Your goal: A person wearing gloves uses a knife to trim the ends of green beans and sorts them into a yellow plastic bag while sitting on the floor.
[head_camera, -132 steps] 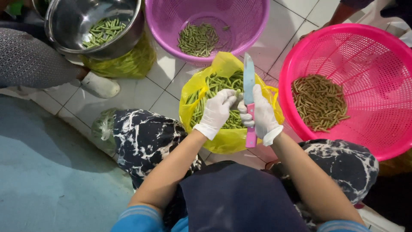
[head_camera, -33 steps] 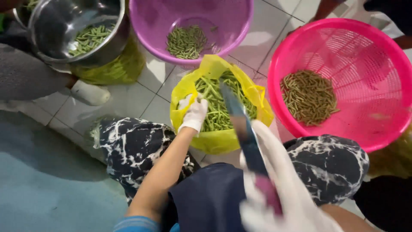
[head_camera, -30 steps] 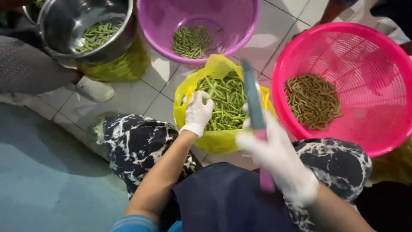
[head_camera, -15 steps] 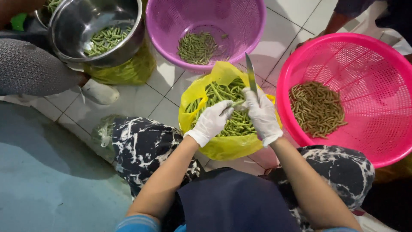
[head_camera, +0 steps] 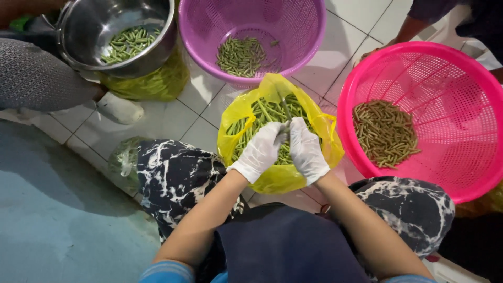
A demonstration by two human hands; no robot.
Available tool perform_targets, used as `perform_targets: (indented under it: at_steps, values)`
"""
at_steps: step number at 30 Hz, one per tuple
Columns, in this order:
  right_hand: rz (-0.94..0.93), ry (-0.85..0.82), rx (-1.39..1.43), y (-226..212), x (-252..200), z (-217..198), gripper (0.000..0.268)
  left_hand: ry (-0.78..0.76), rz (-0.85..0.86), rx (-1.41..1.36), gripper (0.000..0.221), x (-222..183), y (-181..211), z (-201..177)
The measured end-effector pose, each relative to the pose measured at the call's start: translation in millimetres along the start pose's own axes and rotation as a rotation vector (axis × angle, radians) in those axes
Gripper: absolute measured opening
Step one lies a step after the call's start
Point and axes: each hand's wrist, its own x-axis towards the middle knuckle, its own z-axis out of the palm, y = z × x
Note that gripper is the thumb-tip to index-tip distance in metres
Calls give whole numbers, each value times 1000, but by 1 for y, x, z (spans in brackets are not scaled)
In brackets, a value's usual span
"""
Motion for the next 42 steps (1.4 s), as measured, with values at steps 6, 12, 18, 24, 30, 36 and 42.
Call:
perform_targets:
  at_steps: [6,12,18,24,30,36,42]
  values:
    - [487,-178,387,-15,21,-23,62,-26,-161,-428,49,11,45,-39]
    - [165,-107,265,-9,14,-8,9,-347,-297,-202,84,5,45,-44]
    - [71,-88,-123,-9,29,-44,36,-306,-329,10,25,3,-4,-24]
    - [-322,-223,-202,-40,-4,-39,44,-282,-425,-171,26,9,-16,-15]
    - [-36,-205,-80,20,14,-10,51,-267,-451,-291,24,0,-12,-15]
    - [-255,-339,-93,-18,12,-47,37,-308,-462,-666,15,11,-20,-22]
    - [-42,-339,299,-14,15,-48,20,-371,-510,-825,17,10,-10,-32]
